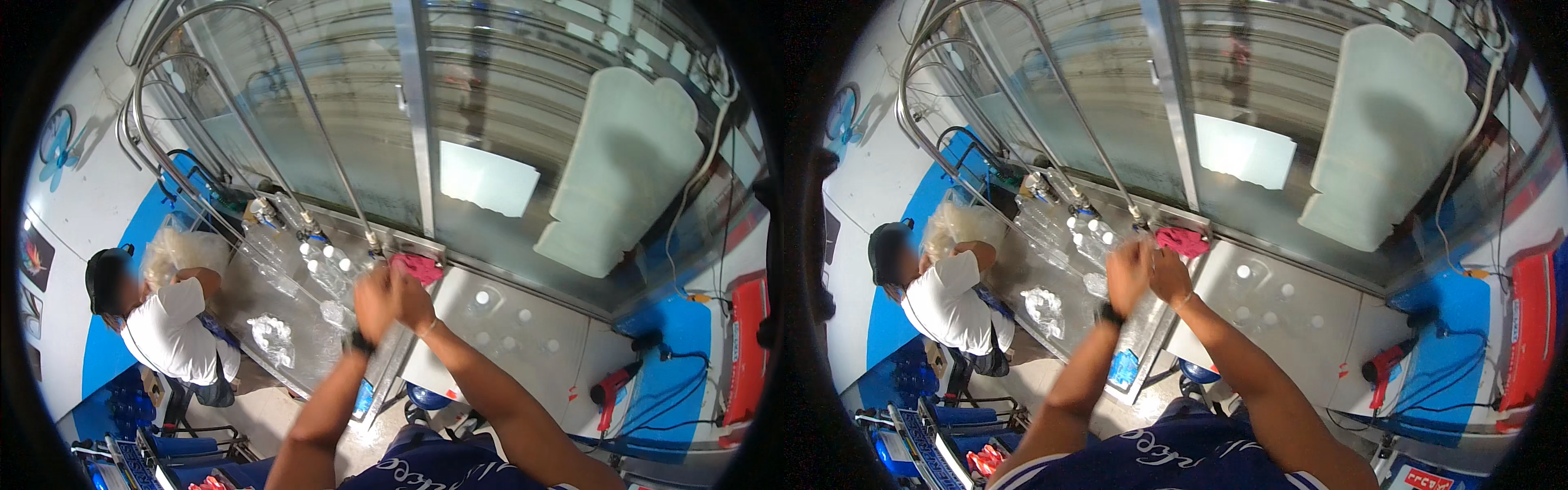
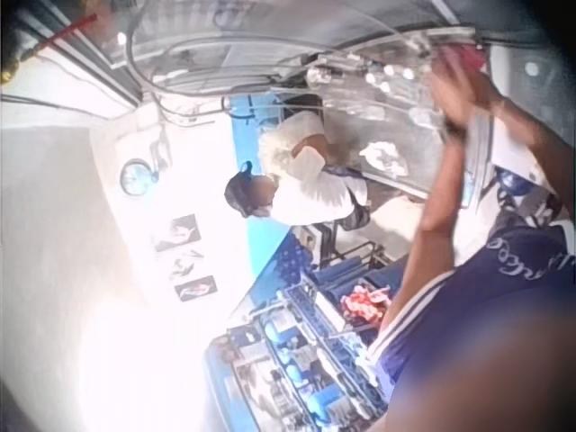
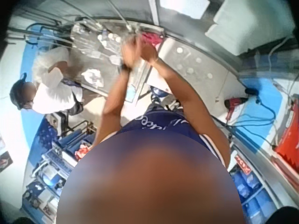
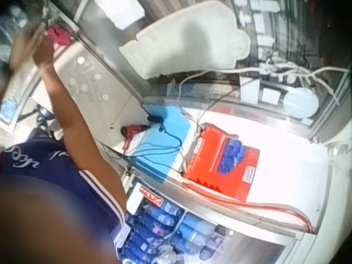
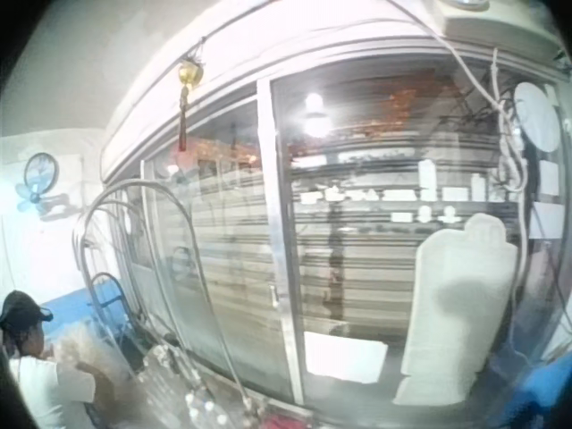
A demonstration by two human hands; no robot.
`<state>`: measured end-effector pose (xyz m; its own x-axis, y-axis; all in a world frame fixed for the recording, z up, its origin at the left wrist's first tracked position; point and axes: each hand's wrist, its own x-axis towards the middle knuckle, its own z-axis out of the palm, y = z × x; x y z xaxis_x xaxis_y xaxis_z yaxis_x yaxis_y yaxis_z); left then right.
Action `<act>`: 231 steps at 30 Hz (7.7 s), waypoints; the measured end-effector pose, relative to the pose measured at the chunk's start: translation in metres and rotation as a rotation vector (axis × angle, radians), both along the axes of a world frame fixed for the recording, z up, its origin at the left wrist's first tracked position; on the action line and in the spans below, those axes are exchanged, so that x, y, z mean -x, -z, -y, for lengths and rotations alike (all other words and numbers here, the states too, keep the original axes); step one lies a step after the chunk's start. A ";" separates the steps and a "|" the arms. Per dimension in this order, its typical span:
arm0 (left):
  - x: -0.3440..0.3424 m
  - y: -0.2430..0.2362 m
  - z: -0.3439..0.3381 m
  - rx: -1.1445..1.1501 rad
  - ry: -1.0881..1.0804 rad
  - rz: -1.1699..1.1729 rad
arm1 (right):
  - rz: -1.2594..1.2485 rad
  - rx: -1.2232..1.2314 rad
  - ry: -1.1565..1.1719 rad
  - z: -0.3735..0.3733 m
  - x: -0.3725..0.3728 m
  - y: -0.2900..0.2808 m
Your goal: The person applies blue labels to clear plastic bottles and uses a red heat gun to shrink-wrap the labels. Another person fills bottles with water in the background. The labeled bottles are placed on a metal table.
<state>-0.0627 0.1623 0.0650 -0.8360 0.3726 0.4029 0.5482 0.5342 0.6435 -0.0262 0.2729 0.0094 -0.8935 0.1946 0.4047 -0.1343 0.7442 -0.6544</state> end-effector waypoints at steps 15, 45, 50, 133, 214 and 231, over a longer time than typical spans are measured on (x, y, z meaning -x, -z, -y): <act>0.223 0.045 0.183 0.514 0.342 -0.391 | 0.246 -0.425 -0.042 0.092 0.173 0.007; -0.045 -0.024 0.290 0.430 -0.061 -0.565 | 0.292 -0.140 0.411 -0.114 -0.370 -0.040; -0.131 -0.032 0.214 0.399 0.136 -0.304 | 0.164 -0.198 0.569 -0.205 -0.405 -0.005; -0.212 0.085 0.142 -0.981 0.185 1.140 | 0.276 1.034 -0.230 0.080 -0.251 0.028; -0.418 0.239 -0.246 0.575 1.025 0.006 | -0.058 -0.387 0.462 -0.297 -0.380 0.023; -0.283 0.297 0.077 0.373 -0.402 0.447 | -0.100 -0.113 0.431 -0.304 -0.375 0.043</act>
